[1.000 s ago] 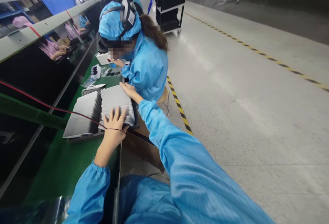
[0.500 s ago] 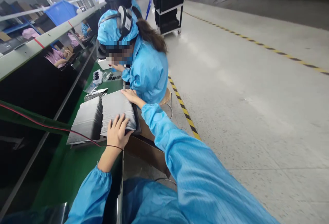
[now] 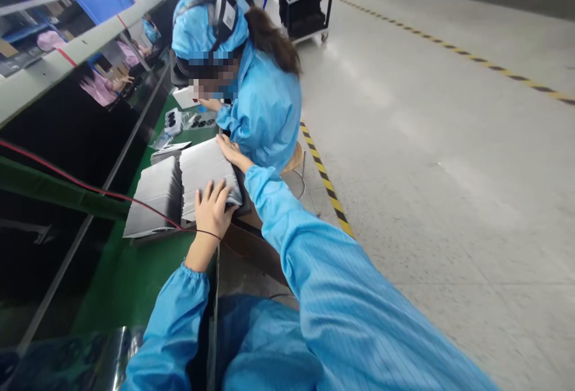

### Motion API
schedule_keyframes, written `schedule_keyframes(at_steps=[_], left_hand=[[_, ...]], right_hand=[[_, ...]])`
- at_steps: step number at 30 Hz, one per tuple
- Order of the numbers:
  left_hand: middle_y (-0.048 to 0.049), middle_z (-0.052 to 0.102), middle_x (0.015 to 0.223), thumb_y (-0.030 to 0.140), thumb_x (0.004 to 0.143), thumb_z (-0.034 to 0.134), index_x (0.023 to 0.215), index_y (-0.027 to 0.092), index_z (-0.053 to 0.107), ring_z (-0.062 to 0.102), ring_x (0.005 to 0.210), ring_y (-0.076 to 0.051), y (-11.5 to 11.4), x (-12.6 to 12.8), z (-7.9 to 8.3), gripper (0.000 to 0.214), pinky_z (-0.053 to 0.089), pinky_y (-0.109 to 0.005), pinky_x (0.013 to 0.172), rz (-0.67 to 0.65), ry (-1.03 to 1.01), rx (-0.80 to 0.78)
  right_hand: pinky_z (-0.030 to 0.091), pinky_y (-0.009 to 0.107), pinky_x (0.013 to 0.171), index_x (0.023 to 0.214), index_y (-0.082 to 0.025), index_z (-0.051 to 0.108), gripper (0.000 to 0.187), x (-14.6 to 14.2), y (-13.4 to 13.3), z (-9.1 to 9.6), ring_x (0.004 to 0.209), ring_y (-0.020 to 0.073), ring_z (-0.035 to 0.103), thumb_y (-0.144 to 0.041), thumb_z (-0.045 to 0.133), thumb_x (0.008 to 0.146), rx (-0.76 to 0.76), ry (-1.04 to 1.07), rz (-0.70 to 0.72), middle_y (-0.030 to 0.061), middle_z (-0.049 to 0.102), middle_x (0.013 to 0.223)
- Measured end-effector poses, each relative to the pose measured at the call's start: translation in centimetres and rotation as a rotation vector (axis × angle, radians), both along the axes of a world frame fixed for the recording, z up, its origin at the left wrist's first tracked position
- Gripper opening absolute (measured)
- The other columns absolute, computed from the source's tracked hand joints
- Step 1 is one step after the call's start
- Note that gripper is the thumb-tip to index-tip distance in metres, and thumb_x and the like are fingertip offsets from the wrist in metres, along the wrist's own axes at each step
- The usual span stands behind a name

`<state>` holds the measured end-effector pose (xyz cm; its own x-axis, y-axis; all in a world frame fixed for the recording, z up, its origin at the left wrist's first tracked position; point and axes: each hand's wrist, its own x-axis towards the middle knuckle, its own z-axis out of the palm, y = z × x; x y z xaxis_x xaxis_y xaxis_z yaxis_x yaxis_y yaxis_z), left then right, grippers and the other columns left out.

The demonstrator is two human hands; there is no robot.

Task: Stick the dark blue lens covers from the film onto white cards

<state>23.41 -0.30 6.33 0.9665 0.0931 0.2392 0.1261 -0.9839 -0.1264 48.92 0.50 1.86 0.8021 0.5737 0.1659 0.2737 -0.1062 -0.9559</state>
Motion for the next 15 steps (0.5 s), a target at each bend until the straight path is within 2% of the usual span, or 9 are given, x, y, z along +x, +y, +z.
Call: schedule_keyframes(at_steps=[2,5,10,13,15], left_hand=[[-0.0064,0.041,0.158,0.033,0.093,0.063,0.144,0.029,0.052,0.034,0.148,-0.033,-0.2,-0.2,-0.2,0.053,0.025,-0.062,0.12,-0.005,0.01,-0.002],[-0.0056,0.041,0.158,0.028,0.091,0.066,0.145,0.034,0.051,0.037,0.147,-0.032,-0.3,-0.5,-0.4,0.057,0.025,-0.061,0.12,-0.029,0.025,0.009],[-0.0055,0.038,0.16,0.028,0.089,0.068,0.148,0.036,0.046,0.035,0.148,-0.033,-0.3,0.6,0.7,0.064,0.021,-0.067,0.118,-0.045,0.073,0.021],[-0.0078,0.027,0.164,0.034,0.092,0.063,0.154,0.033,0.038,0.026,0.152,-0.035,-0.6,0.3,1.0,0.067,0.018,-0.069,0.118,-0.069,0.1,0.024],[-0.011,0.024,0.165,0.045,0.09,0.065,0.156,0.029,0.035,0.021,0.153,-0.037,-0.8,-0.5,0.9,0.074,0.016,-0.071,0.118,-0.081,0.097,0.022]], right_hand=[[0.019,0.044,0.123,0.138,-0.022,0.053,0.061,0.0,-0.1,0.1,0.142,0.0235,0.041,-0.06,0.019,0.104,-0.018,0.021,-0.005,0.0051,0.053,0.148],[0.022,0.046,0.121,0.132,-0.022,0.056,0.057,-0.2,-0.3,0.2,0.137,0.0247,0.046,-0.061,0.026,0.103,-0.067,0.016,-0.012,0.0065,0.06,0.139],[0.02,0.047,0.121,0.125,-0.021,0.057,0.046,-0.2,0.2,1.1,0.14,0.0248,0.043,-0.052,0.029,0.106,-0.127,0.008,-0.011,0.0082,0.059,0.139],[0.019,0.043,0.121,0.124,-0.021,0.057,0.047,-0.4,0.2,1.1,0.141,0.0232,0.041,-0.05,0.024,0.107,-0.138,-0.005,-0.005,0.0062,0.057,0.14],[0.022,0.042,0.12,0.12,-0.021,0.058,0.05,-0.8,-0.2,0.8,0.138,0.0231,0.043,-0.054,0.022,0.107,-0.144,-0.022,-0.007,0.0059,0.059,0.136]])
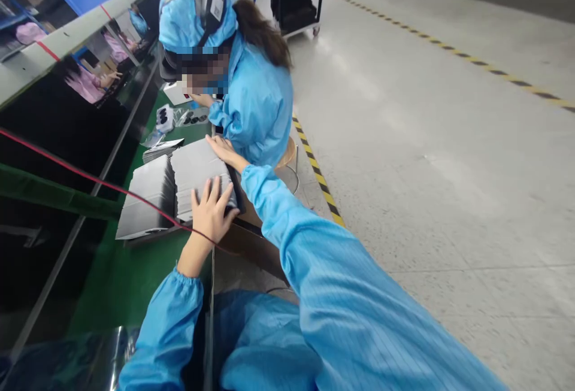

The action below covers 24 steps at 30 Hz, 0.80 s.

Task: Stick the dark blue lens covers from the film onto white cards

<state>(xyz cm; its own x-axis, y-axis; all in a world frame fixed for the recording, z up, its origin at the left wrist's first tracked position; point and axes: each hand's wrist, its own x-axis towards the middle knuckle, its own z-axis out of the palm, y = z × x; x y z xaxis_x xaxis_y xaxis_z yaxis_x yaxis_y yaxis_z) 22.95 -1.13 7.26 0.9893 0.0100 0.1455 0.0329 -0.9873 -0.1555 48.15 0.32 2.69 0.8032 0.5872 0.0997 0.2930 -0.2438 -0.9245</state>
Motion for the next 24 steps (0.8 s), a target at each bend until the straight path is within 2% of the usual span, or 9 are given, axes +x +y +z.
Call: schedule_keyframes(at_steps=[2,5,8,11,13,15,17,19,24], left_hand=[[-0.0155,0.021,0.165,0.056,0.08,0.074,0.157,0.023,0.033,0.02,0.152,-0.04,0.0,-0.4,-0.3,0.093,0.015,-0.072,0.117,0.015,-0.018,0.001],[-0.021,0.019,0.164,0.055,0.068,0.085,0.157,0.016,0.03,0.023,0.152,-0.04,0.6,0.1,-0.5,0.112,0.016,-0.07,0.118,0.051,-0.038,0.023],[-0.0221,0.023,0.163,0.053,0.071,0.083,0.155,0.011,0.032,0.025,0.151,-0.038,0.5,0.5,-0.4,0.107,0.019,-0.067,0.119,0.057,-0.044,0.027],[-0.021,0.026,0.163,0.046,0.077,0.079,0.155,0.013,0.034,0.024,0.152,-0.038,-0.5,-0.8,-0.8,0.096,0.018,-0.066,0.119,0.076,-0.097,0.049],[-0.0193,0.026,0.163,0.044,0.077,0.08,0.155,0.019,0.035,0.023,0.152,-0.039,-0.9,-1.8,-1.4,0.095,0.018,-0.07,0.118,0.122,-0.15,0.077],[-0.0184,0.028,0.163,0.048,0.067,0.087,0.154,0.027,0.038,0.025,0.15,-0.044,-0.6,-1.9,-2.0,0.102,0.019,-0.077,0.113,0.164,-0.188,0.074],[-0.0169,0.03,0.162,0.053,0.06,0.09,0.152,0.032,0.04,0.029,0.148,-0.046,0.0,-1.4,-2.1,0.107,0.023,-0.078,0.11,0.103,-0.17,0.053],[-0.0164,0.032,0.161,0.054,0.057,0.091,0.152,0.031,0.041,0.032,0.147,-0.044,0.4,-0.9,-2.0,0.11,0.027,-0.074,0.112,0.072,-0.16,0.042],[-0.0204,0.035,0.159,0.061,0.059,0.087,0.154,0.022,0.039,0.034,0.146,-0.043,-0.8,-1.1,-3.4,0.113,0.03,-0.067,0.115,0.166,-0.255,0.026]], right_hand=[[0.027,0.043,0.118,0.116,-0.021,0.06,0.05,-0.3,-0.2,-0.2,0.134,0.024,0.047,-0.055,0.024,0.106,-0.012,-0.025,-0.002,0.0065,0.063,0.131],[0.031,0.047,0.115,0.112,-0.02,0.063,0.043,-0.1,0.2,-0.1,0.128,0.0251,0.052,-0.049,0.032,0.107,-0.035,-0.062,-0.002,0.0085,0.066,0.125],[0.036,0.054,0.112,0.121,-0.017,0.063,0.035,0.0,0.7,0.4,0.127,0.0275,0.054,-0.045,0.05,0.103,-0.045,-0.077,-0.014,0.0106,0.062,0.131],[0.043,0.055,0.107,0.125,-0.016,0.062,0.038,-0.8,0.5,0.5,0.124,0.0284,0.056,-0.043,0.061,0.098,-0.043,-0.088,-0.017,0.0109,0.06,0.133],[0.046,0.053,0.104,0.123,-0.016,0.063,0.035,-1.5,0.1,0.3,0.121,0.0276,0.058,-0.041,0.062,0.099,-0.045,-0.1,-0.03,0.0105,0.061,0.131],[0.05,0.051,0.101,0.124,-0.017,0.062,0.033,-1.9,0.0,0.1,0.117,0.0264,0.06,-0.038,0.062,0.099,-0.044,-0.111,-0.059,0.0102,0.061,0.13],[0.052,0.049,0.098,0.125,-0.018,0.062,0.033,-1.8,0.3,-0.1,0.114,0.0253,0.062,-0.037,0.062,0.099,-0.038,-0.11,-0.092,0.0103,0.061,0.13],[0.053,0.047,0.097,0.125,-0.019,0.062,0.031,-1.6,0.7,-0.1,0.113,0.0243,0.062,-0.037,0.061,0.099,-0.021,-0.099,-0.108,0.0102,0.061,0.131],[0.052,0.048,0.098,0.123,-0.018,0.063,0.03,-1.5,0.5,-0.7,0.114,0.0246,0.062,-0.037,0.061,0.1,0.045,-0.04,-0.106,0.01,0.062,0.129]])
